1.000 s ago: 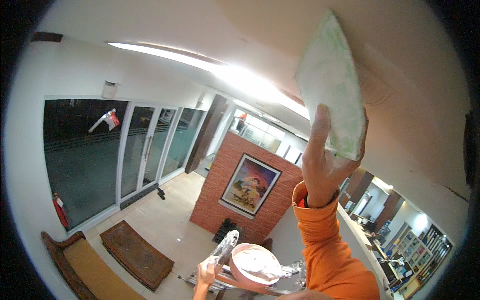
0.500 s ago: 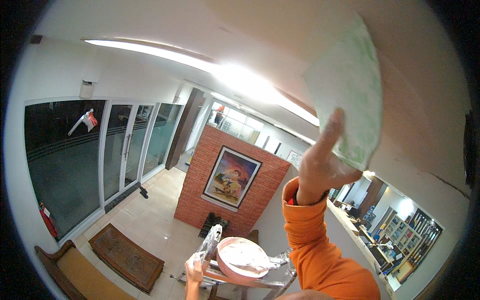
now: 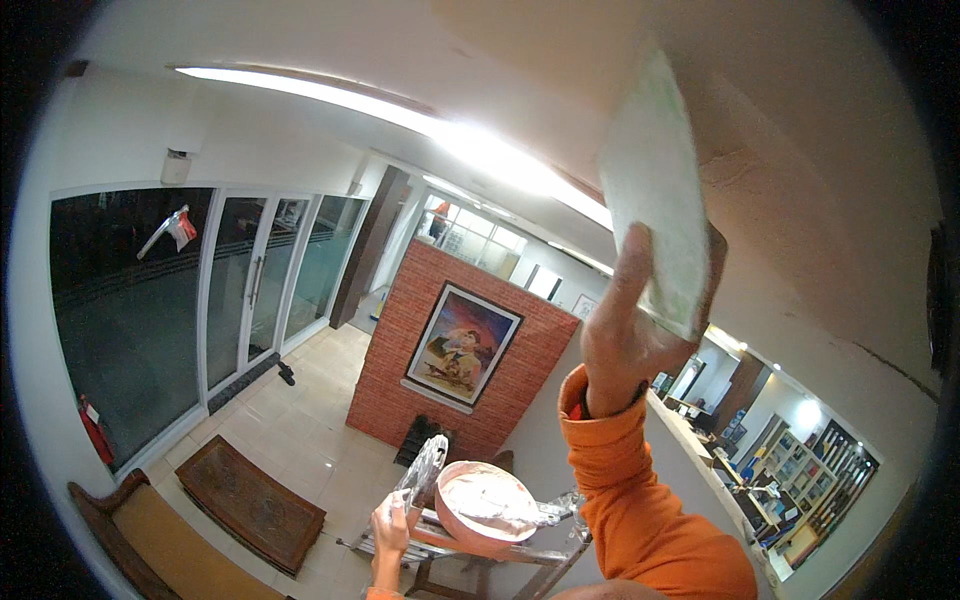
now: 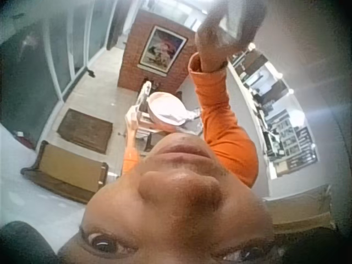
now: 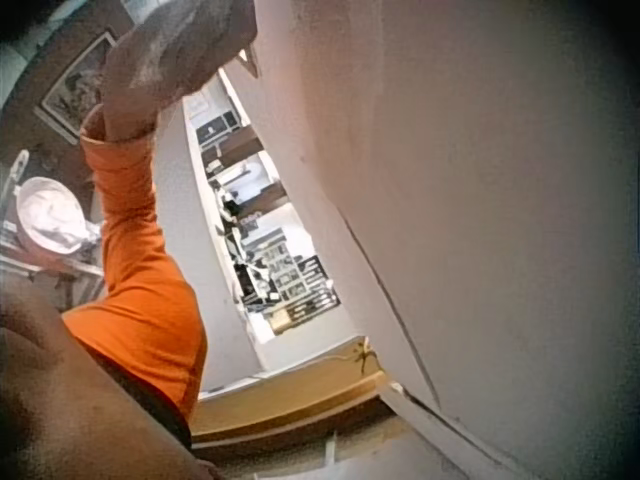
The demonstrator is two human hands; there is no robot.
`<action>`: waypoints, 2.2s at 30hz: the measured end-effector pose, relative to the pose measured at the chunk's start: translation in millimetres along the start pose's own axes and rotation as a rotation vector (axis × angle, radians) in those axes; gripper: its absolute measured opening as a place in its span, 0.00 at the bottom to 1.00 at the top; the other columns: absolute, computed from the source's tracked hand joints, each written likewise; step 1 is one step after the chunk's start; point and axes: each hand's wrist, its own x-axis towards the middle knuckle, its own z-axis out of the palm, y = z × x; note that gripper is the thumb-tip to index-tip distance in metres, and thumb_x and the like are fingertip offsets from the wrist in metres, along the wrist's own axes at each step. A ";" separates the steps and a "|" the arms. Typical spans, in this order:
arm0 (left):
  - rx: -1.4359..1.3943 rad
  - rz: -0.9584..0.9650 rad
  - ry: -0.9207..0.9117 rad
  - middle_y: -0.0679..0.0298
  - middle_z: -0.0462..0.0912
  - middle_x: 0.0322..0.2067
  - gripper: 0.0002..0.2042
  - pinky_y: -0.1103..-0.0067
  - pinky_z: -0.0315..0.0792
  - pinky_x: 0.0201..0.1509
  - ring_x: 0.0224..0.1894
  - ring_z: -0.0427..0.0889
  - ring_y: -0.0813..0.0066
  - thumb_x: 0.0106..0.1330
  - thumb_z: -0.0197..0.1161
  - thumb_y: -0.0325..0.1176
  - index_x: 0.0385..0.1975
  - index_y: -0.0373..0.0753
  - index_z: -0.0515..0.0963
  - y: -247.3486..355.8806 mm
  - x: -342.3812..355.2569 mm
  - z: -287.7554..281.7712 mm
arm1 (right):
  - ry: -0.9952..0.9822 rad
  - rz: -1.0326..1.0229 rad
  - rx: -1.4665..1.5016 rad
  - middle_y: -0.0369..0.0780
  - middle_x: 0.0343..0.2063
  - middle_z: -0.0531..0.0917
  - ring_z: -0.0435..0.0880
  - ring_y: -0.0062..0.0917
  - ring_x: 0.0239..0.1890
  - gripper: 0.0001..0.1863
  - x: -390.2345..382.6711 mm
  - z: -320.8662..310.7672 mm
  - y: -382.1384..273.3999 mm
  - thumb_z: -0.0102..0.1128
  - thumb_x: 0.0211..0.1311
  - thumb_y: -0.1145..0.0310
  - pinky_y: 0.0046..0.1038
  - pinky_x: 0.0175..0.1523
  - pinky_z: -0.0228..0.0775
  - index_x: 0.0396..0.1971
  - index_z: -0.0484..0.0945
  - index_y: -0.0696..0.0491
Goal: The person applies plaster to a ceiling using a trowel and hawk, smoothing the surface in broad strokes. They repeatedly load the trowel from the hawk and work along a crack, then apply mesh tape over the joint and smooth it into the plaster.
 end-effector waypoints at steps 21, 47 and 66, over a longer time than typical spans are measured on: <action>0.005 0.078 -0.010 0.52 0.87 0.34 0.28 0.70 0.75 0.45 0.36 0.83 0.66 0.78 0.40 0.46 0.44 0.26 0.82 -11.6 0.3 5.9 | 0.203 0.064 -0.022 0.47 0.42 0.86 0.85 0.36 0.43 0.12 8.6 -8.3 20.5 0.66 0.59 0.80 0.34 0.50 0.77 0.44 0.83 0.62; -0.012 0.042 -0.040 0.48 0.86 0.40 0.26 0.68 0.75 0.51 0.43 0.84 0.60 0.77 0.41 0.45 0.47 0.26 0.80 -3.7 -3.0 1.6 | 0.021 0.085 -0.120 0.45 0.41 0.88 0.87 0.33 0.44 0.13 4.4 -84.6 31.4 0.69 0.57 0.83 0.30 0.51 0.78 0.43 0.86 0.59; 0.052 0.037 -0.016 0.49 0.86 0.39 0.27 0.67 0.75 0.51 0.43 0.84 0.58 0.77 0.39 0.47 0.48 0.29 0.81 -11.1 -3.5 -0.8 | 0.277 0.197 0.111 0.45 0.44 0.88 0.87 0.35 0.47 0.15 -27.6 -69.7 20.4 0.68 0.63 0.74 0.31 0.51 0.80 0.48 0.84 0.60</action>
